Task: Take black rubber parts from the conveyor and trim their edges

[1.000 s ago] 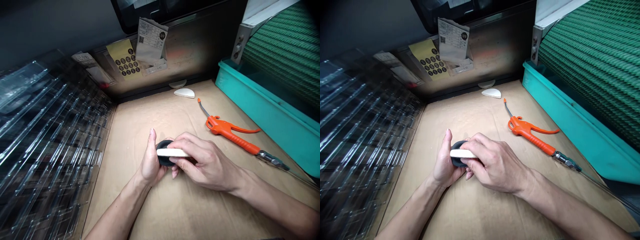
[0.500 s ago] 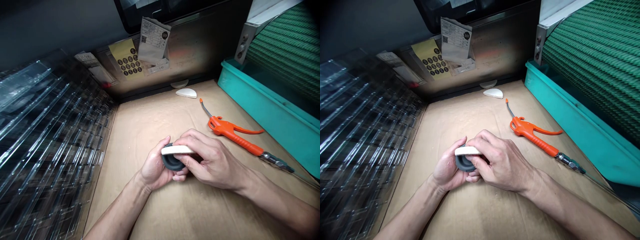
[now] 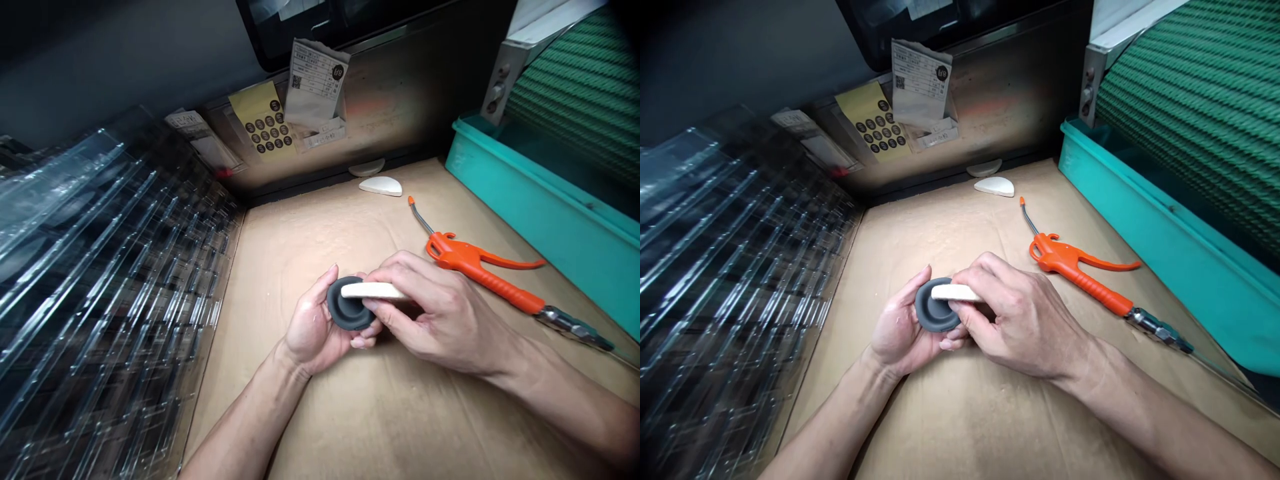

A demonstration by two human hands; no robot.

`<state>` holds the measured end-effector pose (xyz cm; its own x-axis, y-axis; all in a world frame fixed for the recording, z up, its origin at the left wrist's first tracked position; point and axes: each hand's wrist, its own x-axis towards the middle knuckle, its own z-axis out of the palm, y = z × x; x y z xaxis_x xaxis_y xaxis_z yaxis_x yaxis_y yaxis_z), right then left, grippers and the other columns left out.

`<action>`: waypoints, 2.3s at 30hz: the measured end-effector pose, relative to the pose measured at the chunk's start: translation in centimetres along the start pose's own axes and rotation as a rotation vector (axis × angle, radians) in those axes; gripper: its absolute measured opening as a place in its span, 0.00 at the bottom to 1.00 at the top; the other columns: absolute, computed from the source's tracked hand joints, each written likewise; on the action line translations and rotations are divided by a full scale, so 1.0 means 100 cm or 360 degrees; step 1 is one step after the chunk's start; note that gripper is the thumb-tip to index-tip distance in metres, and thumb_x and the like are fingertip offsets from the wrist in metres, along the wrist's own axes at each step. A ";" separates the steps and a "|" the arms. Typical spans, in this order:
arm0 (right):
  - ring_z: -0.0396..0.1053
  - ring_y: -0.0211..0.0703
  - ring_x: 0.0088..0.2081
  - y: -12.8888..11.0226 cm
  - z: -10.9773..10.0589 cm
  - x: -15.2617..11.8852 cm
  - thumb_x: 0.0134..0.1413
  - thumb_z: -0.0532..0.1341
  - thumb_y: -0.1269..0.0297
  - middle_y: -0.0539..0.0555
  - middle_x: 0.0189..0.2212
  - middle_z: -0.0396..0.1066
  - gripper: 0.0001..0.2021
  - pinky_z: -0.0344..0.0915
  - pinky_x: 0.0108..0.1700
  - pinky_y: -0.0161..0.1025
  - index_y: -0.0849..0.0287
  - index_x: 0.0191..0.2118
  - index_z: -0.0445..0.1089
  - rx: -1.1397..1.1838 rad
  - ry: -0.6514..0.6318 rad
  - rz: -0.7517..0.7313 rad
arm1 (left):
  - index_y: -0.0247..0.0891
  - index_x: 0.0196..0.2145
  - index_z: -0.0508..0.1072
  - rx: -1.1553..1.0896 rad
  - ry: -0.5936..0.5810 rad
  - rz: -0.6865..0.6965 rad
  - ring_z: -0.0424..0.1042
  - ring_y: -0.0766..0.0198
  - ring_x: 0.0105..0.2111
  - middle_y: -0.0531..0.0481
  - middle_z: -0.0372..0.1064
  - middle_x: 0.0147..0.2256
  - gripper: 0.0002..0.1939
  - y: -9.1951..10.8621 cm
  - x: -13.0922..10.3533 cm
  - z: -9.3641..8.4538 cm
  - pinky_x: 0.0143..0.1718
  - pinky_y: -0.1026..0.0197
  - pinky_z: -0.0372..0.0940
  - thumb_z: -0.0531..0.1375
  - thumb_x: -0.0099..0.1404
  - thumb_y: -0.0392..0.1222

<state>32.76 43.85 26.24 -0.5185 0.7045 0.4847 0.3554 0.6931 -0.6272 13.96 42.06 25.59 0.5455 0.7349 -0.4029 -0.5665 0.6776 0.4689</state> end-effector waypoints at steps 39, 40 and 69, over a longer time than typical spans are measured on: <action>0.68 0.45 0.33 -0.031 0.054 -0.021 0.73 0.47 0.67 0.53 0.35 0.68 0.21 0.65 0.31 0.45 0.64 0.66 0.60 -0.0296 -0.0316 -0.0477 | 0.34 0.44 0.74 -0.0479 0.0164 0.0312 0.66 0.59 0.29 0.40 0.71 0.37 0.27 -0.006 0.009 -0.005 0.35 0.57 0.60 0.44 0.74 0.57; 0.68 0.44 0.32 -0.030 0.055 -0.021 0.73 0.47 0.67 0.53 0.35 0.68 0.21 0.64 0.31 0.45 0.64 0.66 0.59 -0.0313 -0.0311 -0.0471 | 0.34 0.44 0.74 -0.0477 0.0151 0.0301 0.67 0.59 0.29 0.41 0.71 0.37 0.27 -0.006 0.009 -0.005 0.36 0.57 0.59 0.44 0.74 0.57; 0.70 0.43 0.36 -0.028 0.048 -0.023 0.72 0.49 0.70 0.53 0.39 0.72 0.19 0.67 0.37 0.45 0.62 0.62 0.66 -0.0167 -0.0309 -0.0497 | 0.32 0.46 0.75 -0.0496 -0.0029 0.0254 0.71 0.60 0.30 0.39 0.72 0.39 0.29 -0.008 0.007 -0.009 0.36 0.58 0.63 0.43 0.75 0.56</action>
<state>29.17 39.57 23.96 -0.7486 0.4219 0.5115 0.2297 0.8887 -0.3968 14.26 42.04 24.22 0.4443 0.8334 -0.3286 -0.8053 0.5323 0.2612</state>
